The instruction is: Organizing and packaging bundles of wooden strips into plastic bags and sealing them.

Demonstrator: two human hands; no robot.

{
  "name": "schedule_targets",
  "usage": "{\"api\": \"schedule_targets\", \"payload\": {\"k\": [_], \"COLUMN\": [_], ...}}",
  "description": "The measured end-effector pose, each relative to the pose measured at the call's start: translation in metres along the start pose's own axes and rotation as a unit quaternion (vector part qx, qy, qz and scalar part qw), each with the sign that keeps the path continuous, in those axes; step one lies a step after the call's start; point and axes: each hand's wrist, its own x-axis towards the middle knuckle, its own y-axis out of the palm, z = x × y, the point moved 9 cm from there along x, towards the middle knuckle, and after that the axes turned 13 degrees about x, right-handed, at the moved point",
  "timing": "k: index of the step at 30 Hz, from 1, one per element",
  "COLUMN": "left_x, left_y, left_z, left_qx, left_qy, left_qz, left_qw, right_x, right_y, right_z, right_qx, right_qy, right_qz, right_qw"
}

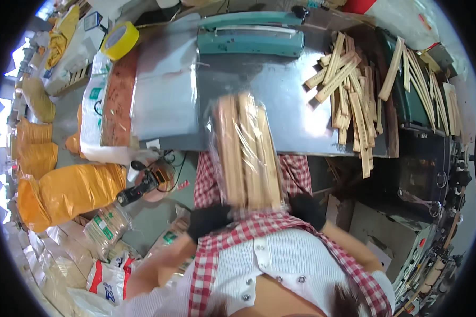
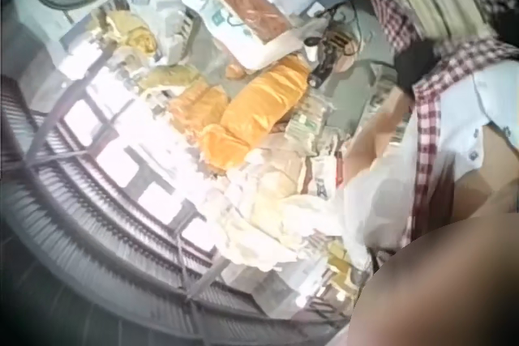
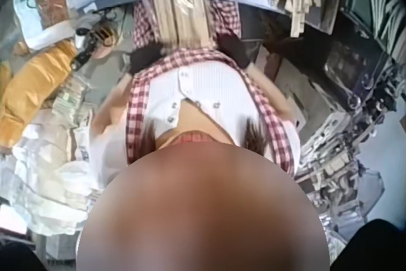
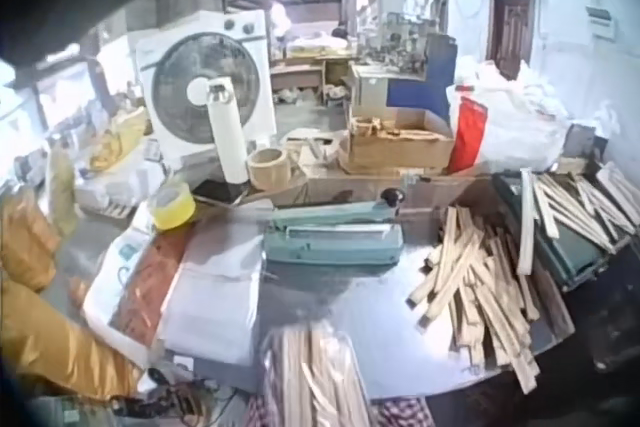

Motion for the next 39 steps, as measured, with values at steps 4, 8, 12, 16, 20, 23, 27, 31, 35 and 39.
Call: {"api": "schedule_targets", "payload": {"k": [4,8,12,16,20,23,27,31,35,39], "left_x": [0.080,0.144,0.168,0.171,0.179,0.159,0.136,0.160,0.201,0.263], "left_y": [-0.198,-0.350,-0.372,-0.375,-0.333,-0.288,-0.235,-0.166,-0.151,-0.116], "left_z": [-0.099,-0.145,-0.139,-0.145,-0.142,-0.101,-0.079,-0.063,-0.007,0.007], "left_qx": [0.176,0.135,0.098,-0.056,-0.199,-0.209,-0.114,-0.212,-0.511,-0.657], "left_qy": [0.047,0.113,0.101,0.058,0.051,0.126,0.115,0.114,-0.103,-0.127], "left_qz": [-0.125,-0.231,-0.148,-0.087,0.004,-0.025,-0.275,-0.223,-0.099,0.029], "left_qw": [0.975,0.957,0.979,0.993,0.979,0.969,0.948,0.945,0.847,0.743], "right_x": [0.066,0.198,0.262,0.246,0.216,0.193,0.156,0.201,0.337,0.345], "right_y": [-0.045,-0.159,-0.157,-0.169,-0.089,-0.026,-0.055,-0.008,-0.024,-0.029], "right_z": [0.027,0.091,-0.006,0.158,0.162,0.105,0.162,0.175,0.012,-0.160], "right_qx": [-0.121,0.118,0.167,-0.278,-0.169,-0.142,-0.047,0.009,-0.027,0.043], "right_qy": [-0.025,-0.104,0.107,-0.277,-0.419,-0.380,-0.574,-0.520,-0.254,0.091], "right_qz": [0.166,-0.099,0.168,-0.136,0.046,0.118,0.033,0.110,-0.073,-0.108], "right_qw": [0.978,0.983,0.966,0.910,0.891,0.906,0.817,0.847,0.964,0.989]}}
